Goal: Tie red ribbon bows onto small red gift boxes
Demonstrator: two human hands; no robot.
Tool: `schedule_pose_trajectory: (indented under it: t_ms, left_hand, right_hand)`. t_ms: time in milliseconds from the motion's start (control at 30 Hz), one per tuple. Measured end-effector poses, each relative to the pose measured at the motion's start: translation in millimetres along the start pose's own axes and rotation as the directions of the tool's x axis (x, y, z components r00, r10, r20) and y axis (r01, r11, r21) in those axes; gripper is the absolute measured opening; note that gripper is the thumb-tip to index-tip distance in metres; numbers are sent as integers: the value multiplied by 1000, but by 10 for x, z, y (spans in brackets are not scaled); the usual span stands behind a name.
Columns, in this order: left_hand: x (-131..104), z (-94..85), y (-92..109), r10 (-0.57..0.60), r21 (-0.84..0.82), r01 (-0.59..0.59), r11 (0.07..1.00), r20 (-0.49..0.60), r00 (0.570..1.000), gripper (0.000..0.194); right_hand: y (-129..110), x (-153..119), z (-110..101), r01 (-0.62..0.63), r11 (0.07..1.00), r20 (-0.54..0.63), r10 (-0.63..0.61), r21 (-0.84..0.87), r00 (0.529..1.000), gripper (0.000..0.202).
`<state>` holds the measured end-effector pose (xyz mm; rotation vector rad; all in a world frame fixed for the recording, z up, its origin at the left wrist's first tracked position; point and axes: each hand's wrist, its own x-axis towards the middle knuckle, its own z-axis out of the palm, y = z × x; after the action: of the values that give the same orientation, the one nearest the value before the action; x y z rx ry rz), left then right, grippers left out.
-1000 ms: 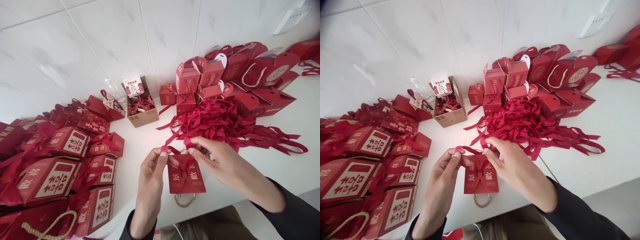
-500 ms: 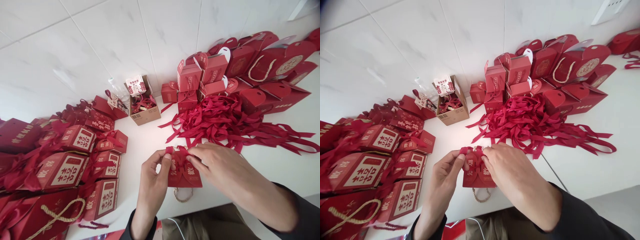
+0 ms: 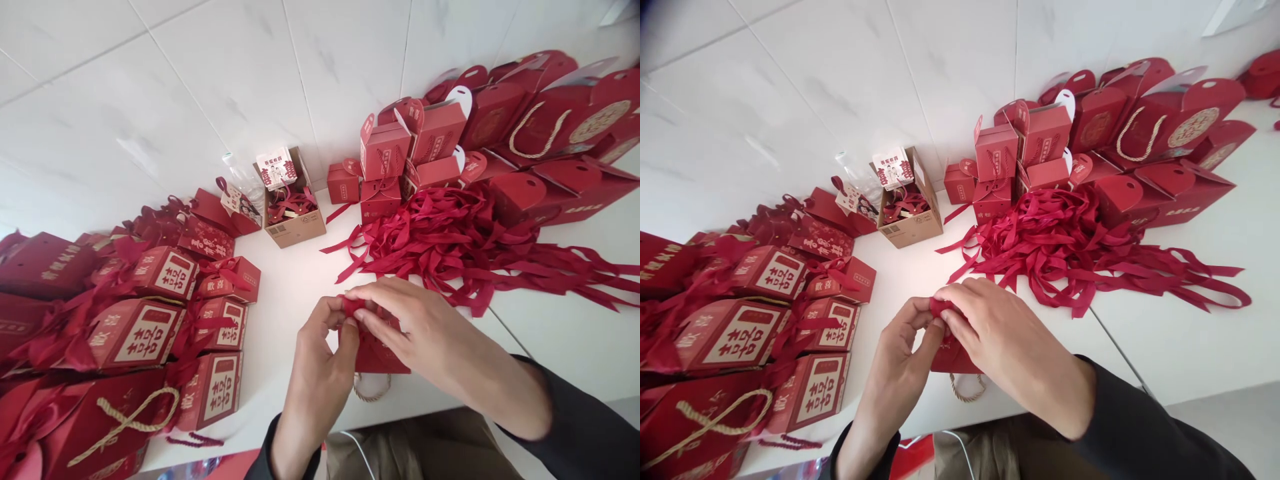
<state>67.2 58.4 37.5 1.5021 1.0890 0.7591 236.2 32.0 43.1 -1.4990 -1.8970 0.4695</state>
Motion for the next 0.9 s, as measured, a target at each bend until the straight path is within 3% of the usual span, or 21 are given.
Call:
schedule_pose_trajectory:
  t_ms: [100,233,367,500,700,900]
  left_hand:
    - [-4,-24,-21,-41,-44,41,998,7,999,15]
    - [-15,-84,-78,39,12,-39,999,46,998,38]
    - [-9,-65,-94,47,-9,-46,999,34,998,28]
    - [-2,-34,-92,-5,-47,5,999,1,1000,17]
    - [-8,-73,-92,107,80,-109,991,29,994,21]
    - [35,-43,-197,80,79,-68,995,-156,985,18]
  right_hand:
    - [-16,44,-9,-8,999,-3,8,35,1000,18]
    - [14,46,-15,-5,998,-35,7,63,999,17]
    - [29,33,7,23,998,-64,-19,62,998,14]
    - [27,23,21,51,998,0,-51,48,999,16]
    - [20,6,-9,41,998,-15,-40,55,999,18]
    - [54,-4,-70,-78,995,-24,80,60,997,14]
